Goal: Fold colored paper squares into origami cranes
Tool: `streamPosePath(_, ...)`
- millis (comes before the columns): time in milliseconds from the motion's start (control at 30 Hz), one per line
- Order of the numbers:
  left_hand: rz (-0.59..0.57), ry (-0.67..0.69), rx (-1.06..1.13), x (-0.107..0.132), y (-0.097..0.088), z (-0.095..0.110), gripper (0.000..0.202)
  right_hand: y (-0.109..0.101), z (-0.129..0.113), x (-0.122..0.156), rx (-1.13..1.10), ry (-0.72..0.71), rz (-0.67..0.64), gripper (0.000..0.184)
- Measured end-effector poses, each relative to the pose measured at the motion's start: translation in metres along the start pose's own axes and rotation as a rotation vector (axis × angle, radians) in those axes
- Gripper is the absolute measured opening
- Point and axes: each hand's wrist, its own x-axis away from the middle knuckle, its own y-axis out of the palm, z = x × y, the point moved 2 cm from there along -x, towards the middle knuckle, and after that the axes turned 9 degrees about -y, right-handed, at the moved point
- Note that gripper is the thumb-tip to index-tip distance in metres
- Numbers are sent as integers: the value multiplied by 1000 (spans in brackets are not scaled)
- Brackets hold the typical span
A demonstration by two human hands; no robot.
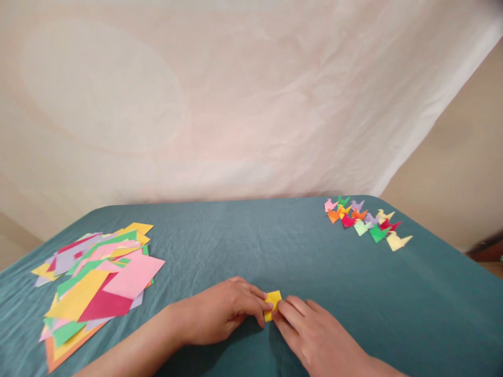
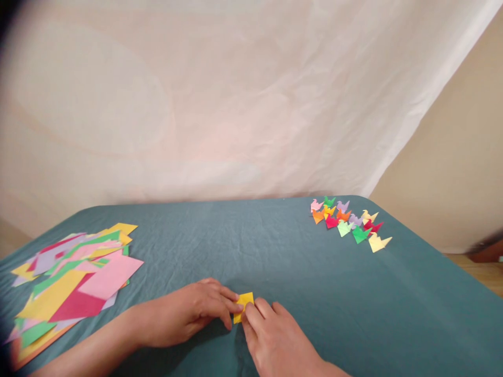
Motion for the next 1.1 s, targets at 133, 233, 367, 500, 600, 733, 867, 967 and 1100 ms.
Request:
streamPosePath(133, 14, -22, 32, -1, 7, 1, 31, -2, 2, 1, -66, 46, -1, 28)
streamPosePath(233, 162, -110, 50, -5, 18, 0, 23, -5, 12, 2, -228, 154, 11, 16)
streamPosePath(367, 250, -201, 8, -12, 33, 1, 4, -5, 24, 4, -373, 263, 57, 19)
streamPosePath(500, 309, -262, 3, -16, 38, 3, 11, -1, 27, 4, -412, 273, 65, 16)
streamPosePath(600, 320, -291, 6, -18, 38, 3, 6, 1, 26, 3, -414, 272, 79, 16)
streamPosePath(733, 333, -307, 29, -19, 39, 1, 11, 4, 22, 1, -403, 320, 130, 15)
streamPosePath(867, 345, -307, 62, -20, 40, -1, 13, 10, 19, -3, -413, 451, 168, 9)
streamPosePath(967, 336, -288, 73, -19, 40, -3, 13, 14, 20, -5, -466, 534, 189, 11)
streamPosePath(1100, 306, -289, 50, -18, 39, -3, 14, 16, 26, -6, -542, 592, 189, 10)
